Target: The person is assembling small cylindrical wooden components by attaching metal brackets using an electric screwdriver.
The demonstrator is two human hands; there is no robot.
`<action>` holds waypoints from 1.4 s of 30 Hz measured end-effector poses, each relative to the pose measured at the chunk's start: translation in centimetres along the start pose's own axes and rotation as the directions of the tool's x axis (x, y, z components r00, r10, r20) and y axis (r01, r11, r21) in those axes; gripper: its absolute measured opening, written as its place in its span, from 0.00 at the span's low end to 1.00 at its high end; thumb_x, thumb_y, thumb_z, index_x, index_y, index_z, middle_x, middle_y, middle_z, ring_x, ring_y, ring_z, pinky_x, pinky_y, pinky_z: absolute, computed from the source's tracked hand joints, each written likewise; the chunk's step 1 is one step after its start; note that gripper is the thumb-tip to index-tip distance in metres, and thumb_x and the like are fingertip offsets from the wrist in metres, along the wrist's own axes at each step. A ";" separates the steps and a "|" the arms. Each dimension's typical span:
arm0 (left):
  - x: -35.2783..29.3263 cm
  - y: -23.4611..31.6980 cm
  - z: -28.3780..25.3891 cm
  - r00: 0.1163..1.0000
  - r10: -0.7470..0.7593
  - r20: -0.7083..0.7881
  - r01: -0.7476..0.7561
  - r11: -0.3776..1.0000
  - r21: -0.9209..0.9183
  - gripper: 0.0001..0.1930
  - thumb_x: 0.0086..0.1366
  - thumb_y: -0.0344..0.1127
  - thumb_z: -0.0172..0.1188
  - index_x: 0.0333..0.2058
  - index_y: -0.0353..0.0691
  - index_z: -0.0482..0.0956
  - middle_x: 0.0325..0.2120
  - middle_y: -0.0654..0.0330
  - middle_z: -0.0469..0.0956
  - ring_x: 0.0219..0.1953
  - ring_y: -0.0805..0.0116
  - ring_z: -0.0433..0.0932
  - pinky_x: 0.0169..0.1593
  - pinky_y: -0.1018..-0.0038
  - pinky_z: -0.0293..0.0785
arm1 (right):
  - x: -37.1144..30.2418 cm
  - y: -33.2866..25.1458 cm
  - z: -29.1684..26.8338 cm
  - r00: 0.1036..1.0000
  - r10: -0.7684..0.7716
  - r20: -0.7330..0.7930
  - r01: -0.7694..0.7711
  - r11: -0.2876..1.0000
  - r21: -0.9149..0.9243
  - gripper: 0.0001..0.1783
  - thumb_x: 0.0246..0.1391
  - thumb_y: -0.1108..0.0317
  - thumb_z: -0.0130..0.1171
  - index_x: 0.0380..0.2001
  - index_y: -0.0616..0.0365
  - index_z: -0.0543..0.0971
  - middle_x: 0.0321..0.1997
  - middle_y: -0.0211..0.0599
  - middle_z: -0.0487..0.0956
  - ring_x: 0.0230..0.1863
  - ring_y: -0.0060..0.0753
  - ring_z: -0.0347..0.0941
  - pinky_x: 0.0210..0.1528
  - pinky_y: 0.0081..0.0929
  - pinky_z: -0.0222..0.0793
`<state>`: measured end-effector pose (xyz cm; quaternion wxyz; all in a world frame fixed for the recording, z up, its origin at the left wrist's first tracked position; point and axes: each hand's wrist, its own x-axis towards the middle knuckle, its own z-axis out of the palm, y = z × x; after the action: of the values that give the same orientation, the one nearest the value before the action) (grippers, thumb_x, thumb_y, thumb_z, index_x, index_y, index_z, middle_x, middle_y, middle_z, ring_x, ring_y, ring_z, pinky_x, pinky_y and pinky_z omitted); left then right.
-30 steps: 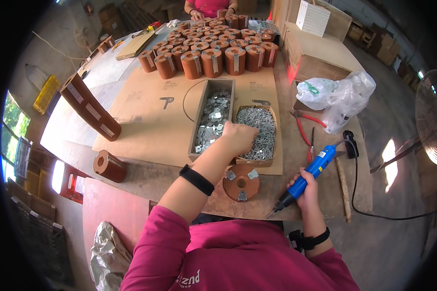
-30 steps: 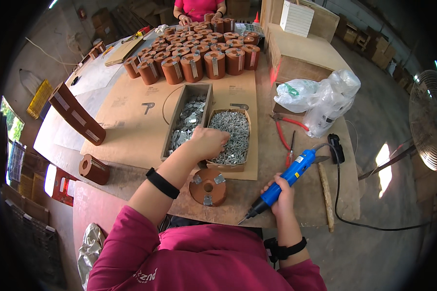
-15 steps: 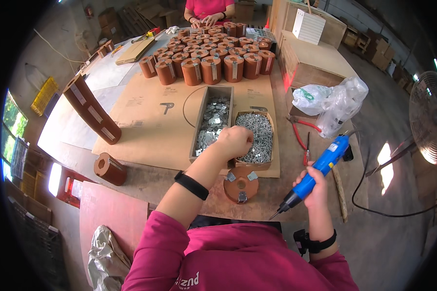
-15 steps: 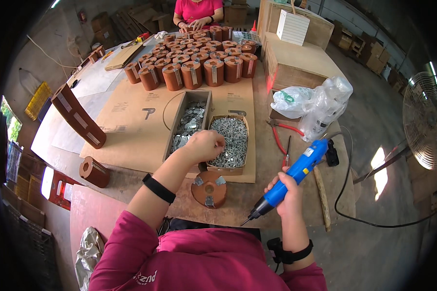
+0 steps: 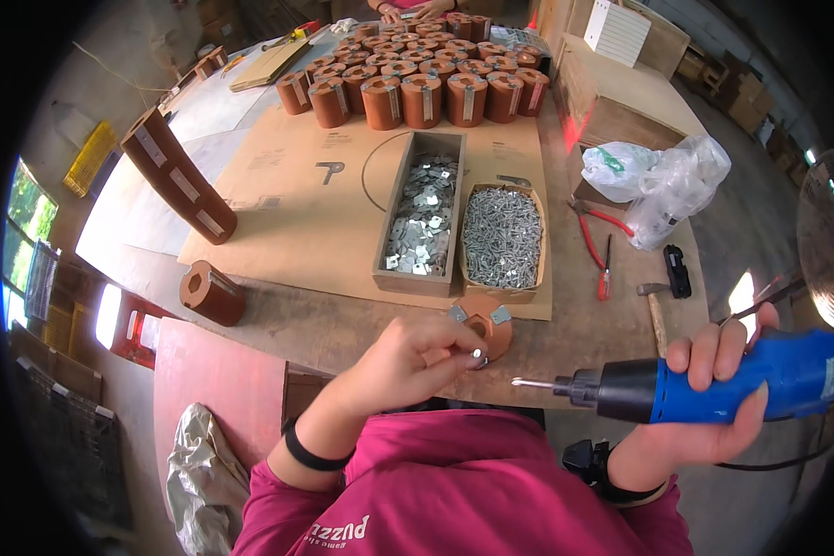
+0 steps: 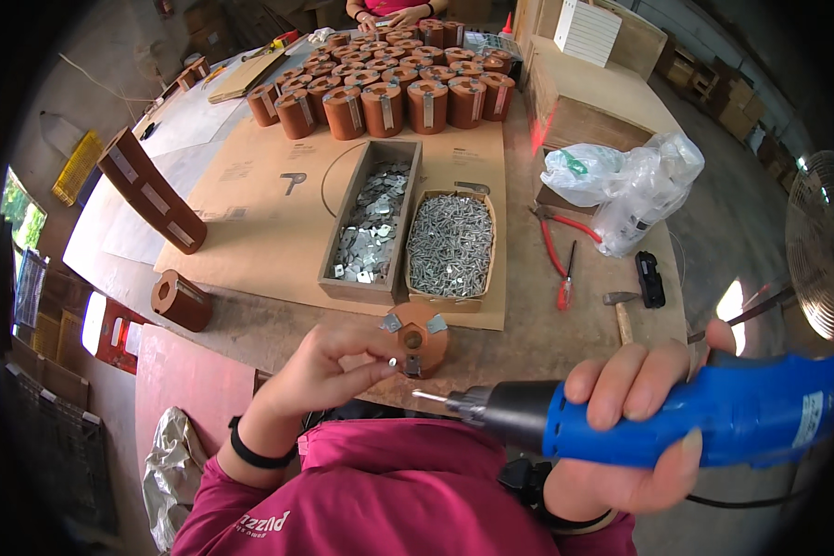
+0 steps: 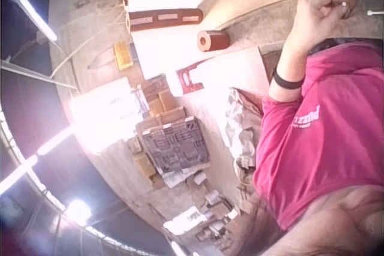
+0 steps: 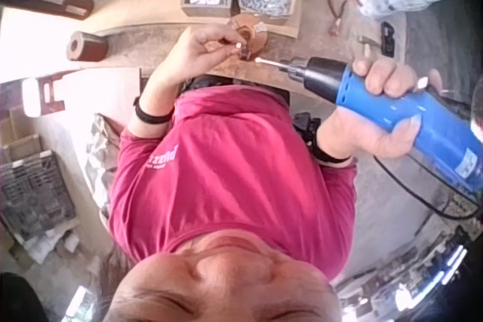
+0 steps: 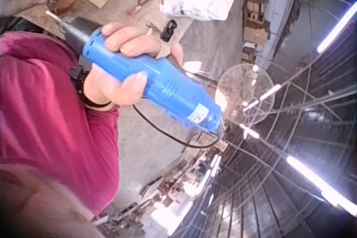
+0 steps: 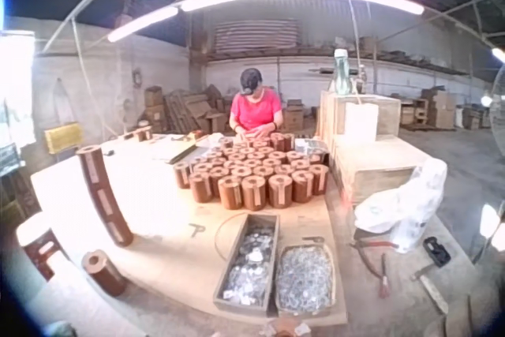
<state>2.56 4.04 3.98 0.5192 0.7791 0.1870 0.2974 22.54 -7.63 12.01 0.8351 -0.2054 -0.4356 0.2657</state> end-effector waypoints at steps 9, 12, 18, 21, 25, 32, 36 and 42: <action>-2.1 -0.6 2.6 0.977 -0.073 -0.201 0.039 0.985 -0.168 0.04 0.52 0.25 0.59 0.29 0.34 0.76 0.24 0.60 0.76 0.27 0.73 0.74 0.32 0.78 0.70 | -1.1 1.3 2.4 0.999 0.032 -0.007 -0.033 0.977 -0.209 0.40 0.49 0.58 0.54 0.57 0.56 0.43 0.27 0.37 0.68 0.23 0.32 0.67 0.31 0.36 0.69; -2.4 -0.9 2.9 0.973 -0.085 -0.216 0.037 0.976 -0.215 0.05 0.52 0.25 0.59 0.30 0.34 0.76 0.24 0.60 0.75 0.28 0.72 0.74 0.32 0.78 0.69 | -0.7 2.0 2.2 0.998 0.055 -0.041 -0.061 0.986 -0.156 0.38 0.47 0.60 0.54 0.55 0.57 0.46 0.26 0.36 0.69 0.23 0.32 0.68 0.31 0.35 0.69; -2.4 -0.7 2.8 0.975 -0.080 -0.208 0.043 0.983 -0.177 0.04 0.52 0.24 0.59 0.29 0.34 0.76 0.23 0.60 0.76 0.26 0.74 0.74 0.31 0.79 0.69 | -0.9 2.8 1.6 0.988 0.118 0.095 -0.104 0.984 -0.144 0.31 0.51 0.62 0.45 0.55 0.60 0.48 0.28 0.36 0.65 0.26 0.28 0.64 0.33 0.33 0.66; -2.5 -0.6 3.0 0.974 -0.113 -0.194 0.075 0.979 -0.189 0.05 0.52 0.24 0.60 0.29 0.35 0.76 0.23 0.61 0.76 0.26 0.74 0.73 0.30 0.79 0.69 | -0.9 2.8 1.6 0.988 0.128 0.087 -0.113 0.981 -0.158 0.32 0.51 0.62 0.46 0.55 0.60 0.48 0.27 0.36 0.65 0.25 0.29 0.65 0.33 0.33 0.67; -2.7 -0.6 3.0 0.979 -0.136 -0.149 0.108 0.977 -0.182 0.05 0.51 0.25 0.60 0.29 0.34 0.76 0.22 0.60 0.76 0.25 0.74 0.74 0.30 0.79 0.70 | -0.9 2.8 1.5 0.985 0.151 0.084 -0.137 0.978 -0.158 0.32 0.49 0.63 0.47 0.55 0.59 0.48 0.25 0.36 0.66 0.24 0.29 0.65 0.32 0.32 0.68; -2.5 -0.5 3.0 0.996 0.024 -0.087 -0.022 0.999 0.024 0.05 0.52 0.26 0.59 0.29 0.34 0.76 0.23 0.56 0.75 0.25 0.63 0.75 0.29 0.74 0.70 | -0.8 2.6 1.4 0.967 0.188 0.171 -0.159 0.973 -0.170 0.34 0.47 0.63 0.50 0.54 0.60 0.47 0.25 0.37 0.67 0.21 0.30 0.66 0.30 0.32 0.68; -2.2 -0.4 3.2 0.996 0.070 -0.053 -0.064 0.992 0.108 0.06 0.49 0.25 0.59 0.29 0.34 0.75 0.24 0.56 0.74 0.26 0.59 0.74 0.30 0.71 0.69 | -0.7 2.6 1.5 0.962 0.198 0.188 -0.158 0.966 -0.206 0.35 0.47 0.63 0.50 0.54 0.60 0.47 0.25 0.37 0.67 0.22 0.30 0.67 0.29 0.32 0.68; -1.3 -0.5 3.1 0.954 0.255 -0.159 -0.184 0.914 0.361 0.10 0.46 0.23 0.59 0.31 0.37 0.76 0.38 0.55 0.72 0.38 0.59 0.70 0.41 0.70 0.66 | 0.0 3.5 1.8 0.982 0.131 0.138 -0.101 0.973 -0.207 0.34 0.46 0.65 0.50 0.54 0.61 0.47 0.25 0.37 0.68 0.22 0.31 0.67 0.29 0.32 0.68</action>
<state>3.64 1.27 2.24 0.3175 0.8390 0.1986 0.3947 20.13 -4.74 10.94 0.7581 -0.2923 -0.5091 0.2839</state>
